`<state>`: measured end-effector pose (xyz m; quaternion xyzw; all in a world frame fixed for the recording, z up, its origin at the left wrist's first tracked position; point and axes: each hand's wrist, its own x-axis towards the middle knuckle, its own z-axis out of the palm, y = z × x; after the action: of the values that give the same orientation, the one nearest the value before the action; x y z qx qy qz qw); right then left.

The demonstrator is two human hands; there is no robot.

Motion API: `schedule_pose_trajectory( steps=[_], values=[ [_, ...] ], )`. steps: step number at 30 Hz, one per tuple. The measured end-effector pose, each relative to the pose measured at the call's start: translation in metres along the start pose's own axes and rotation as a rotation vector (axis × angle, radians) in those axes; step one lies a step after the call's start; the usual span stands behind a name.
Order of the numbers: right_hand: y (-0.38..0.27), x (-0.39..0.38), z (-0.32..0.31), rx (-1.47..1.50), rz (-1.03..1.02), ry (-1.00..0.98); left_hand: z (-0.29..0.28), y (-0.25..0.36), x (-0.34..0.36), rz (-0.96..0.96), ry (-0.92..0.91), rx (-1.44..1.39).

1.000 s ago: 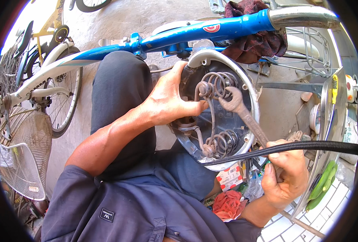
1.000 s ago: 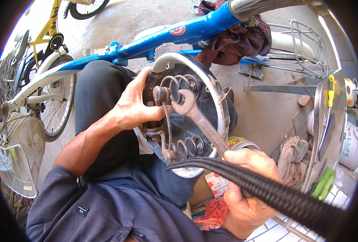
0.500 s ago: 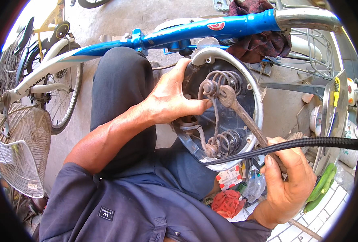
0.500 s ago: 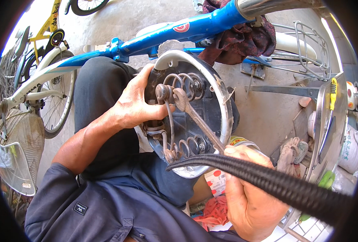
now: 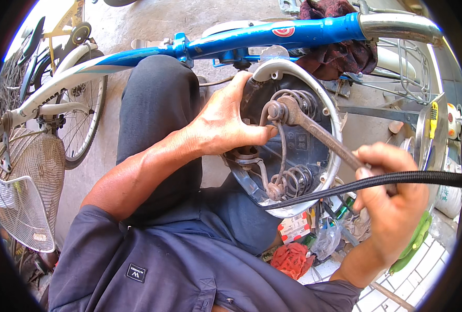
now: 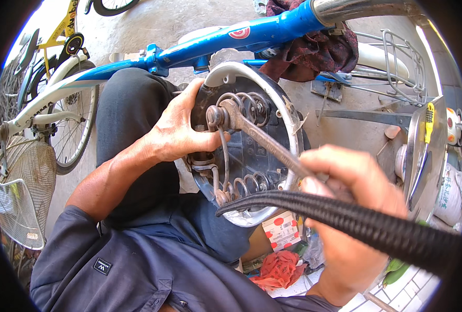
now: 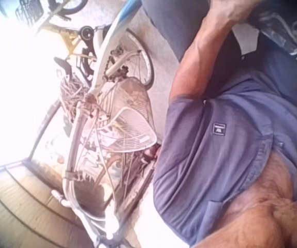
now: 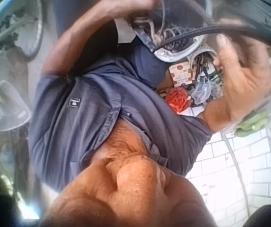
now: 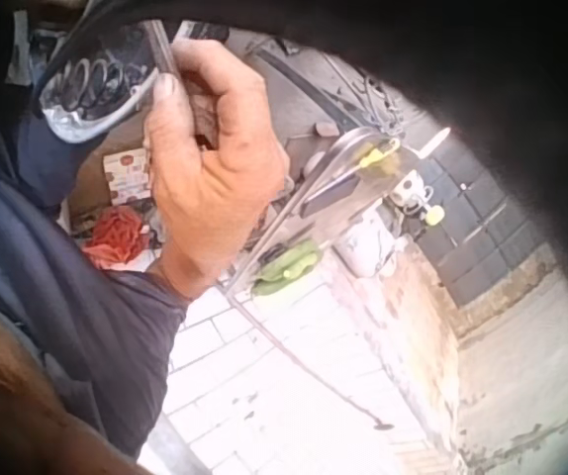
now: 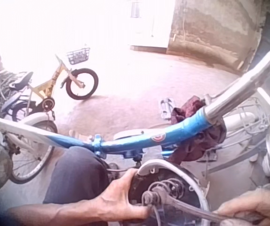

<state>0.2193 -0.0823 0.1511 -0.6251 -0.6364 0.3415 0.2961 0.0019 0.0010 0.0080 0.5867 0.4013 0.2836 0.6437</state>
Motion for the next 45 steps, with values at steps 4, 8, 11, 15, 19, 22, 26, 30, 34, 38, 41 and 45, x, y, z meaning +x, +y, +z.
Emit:
schedule_pose_trajectory(
  steps=[4, 8, 11, 15, 19, 22, 26, 30, 34, 38, 41, 45],
  values=[
    [-0.005, 0.018, -0.003, 0.094, 0.175, -0.011, 0.002, -0.007, 0.002, 0.011, 0.019, -0.023],
    [-0.009, 0.018, 0.004, 0.005, 0.225, 0.079, 0.0, -0.006, 0.001, 0.0, 0.026, 0.021],
    [-0.013, 0.013, 0.006, -0.005, 0.324, 0.119, 0.0, -0.003, 0.001, 0.003, 0.027, 0.042],
    [-0.007, 0.003, 0.011, 0.074, 0.248, 0.083, 0.001, -0.004, 0.0, -0.006, 0.029, 0.045],
    [-0.005, -0.008, 0.026, 0.127, 0.325, 0.128, -0.001, -0.003, -0.001, -0.009, 0.025, 0.032],
    [0.002, -0.021, 0.043, 0.168, 0.276, 0.199, -0.002, -0.009, -0.002, 0.012, 0.045, 0.041],
    [0.007, -0.04, 0.057, 0.356, 0.33, 0.241, 0.0, -0.007, -0.001, 0.005, 0.038, 0.01],
    [0.012, -0.056, 0.077, 0.156, 0.28, 0.295, 0.003, -0.011, -0.001, 0.017, 0.073, 0.019],
    [0.008, -0.04, 0.067, 0.222, 0.195, 0.454, 0.003, -0.009, -0.002, 0.022, 0.038, -0.006],
    [0.005, -0.012, 0.044, 0.407, 0.045, 0.527, 0.004, -0.005, -0.002, 0.042, 0.032, 0.032],
    [-0.007, 0.015, 0.039, 0.325, 0.159, 0.601, 0.004, -0.004, -0.002, 0.031, 0.045, 0.068],
    [-0.007, 0.035, 0.039, 0.33, 0.22, 0.623, 0.001, -0.005, -0.004, 0.027, 0.063, 0.053]
  ],
)
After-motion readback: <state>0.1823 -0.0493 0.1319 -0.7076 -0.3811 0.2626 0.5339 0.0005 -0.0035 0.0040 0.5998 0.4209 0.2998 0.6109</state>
